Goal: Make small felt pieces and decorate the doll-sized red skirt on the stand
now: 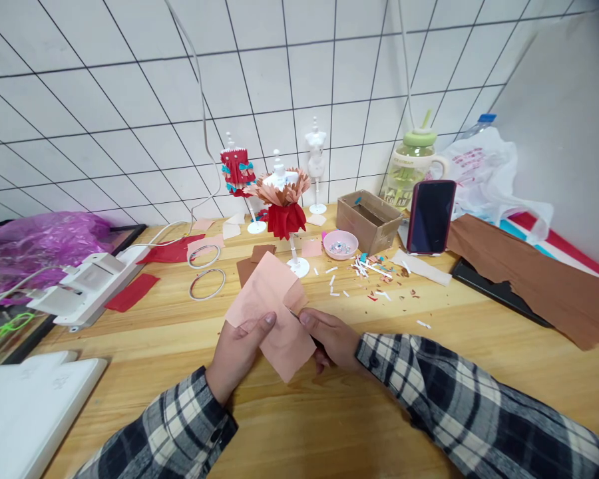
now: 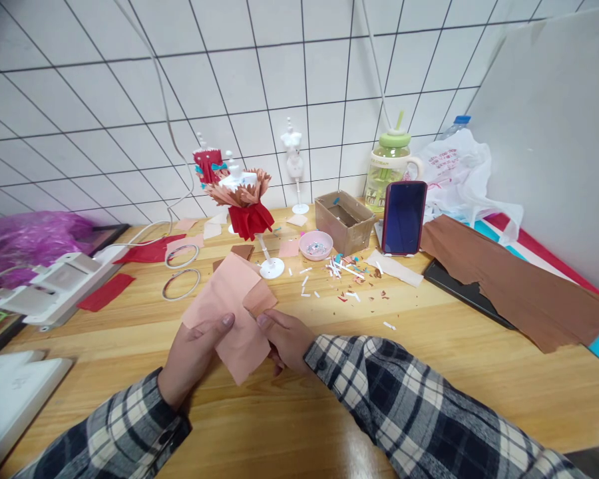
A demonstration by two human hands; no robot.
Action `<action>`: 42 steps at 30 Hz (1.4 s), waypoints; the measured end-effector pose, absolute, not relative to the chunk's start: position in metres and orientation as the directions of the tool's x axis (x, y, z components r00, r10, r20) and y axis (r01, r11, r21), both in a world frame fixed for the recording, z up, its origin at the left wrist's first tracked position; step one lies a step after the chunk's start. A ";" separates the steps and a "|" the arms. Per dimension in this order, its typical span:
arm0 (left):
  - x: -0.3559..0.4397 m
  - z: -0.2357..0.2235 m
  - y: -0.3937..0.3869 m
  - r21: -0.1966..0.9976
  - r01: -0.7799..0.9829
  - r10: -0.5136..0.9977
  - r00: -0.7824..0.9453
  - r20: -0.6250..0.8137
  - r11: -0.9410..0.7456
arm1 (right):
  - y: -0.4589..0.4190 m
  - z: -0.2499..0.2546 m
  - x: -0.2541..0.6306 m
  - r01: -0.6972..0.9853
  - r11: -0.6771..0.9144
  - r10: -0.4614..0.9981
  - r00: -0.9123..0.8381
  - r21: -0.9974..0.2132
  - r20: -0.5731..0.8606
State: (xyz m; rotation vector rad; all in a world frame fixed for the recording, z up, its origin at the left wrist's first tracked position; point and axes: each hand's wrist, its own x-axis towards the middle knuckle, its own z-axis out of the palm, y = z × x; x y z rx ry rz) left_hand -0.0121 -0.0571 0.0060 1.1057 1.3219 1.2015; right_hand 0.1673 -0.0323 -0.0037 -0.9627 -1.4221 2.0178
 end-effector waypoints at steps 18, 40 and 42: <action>-0.007 0.010 -0.058 0.994 0.070 0.996 -0.001 -0.088 0.088 | -0.033 -0.009 0.166 -0.001 -0.305 0.729 -0.644 -0.952 -0.232; -0.020 -0.002 -0.051 0.986 0.164 0.980 -0.187 0.069 -0.038 | -0.031 -0.013 0.168 -0.034 -0.163 0.781 -0.615 -0.986 -0.108; -0.018 0.001 -0.052 0.979 0.194 0.979 -0.180 0.098 -0.062 | -0.031 -0.013 0.167 -0.054 -0.187 0.774 -0.623 -0.981 -0.113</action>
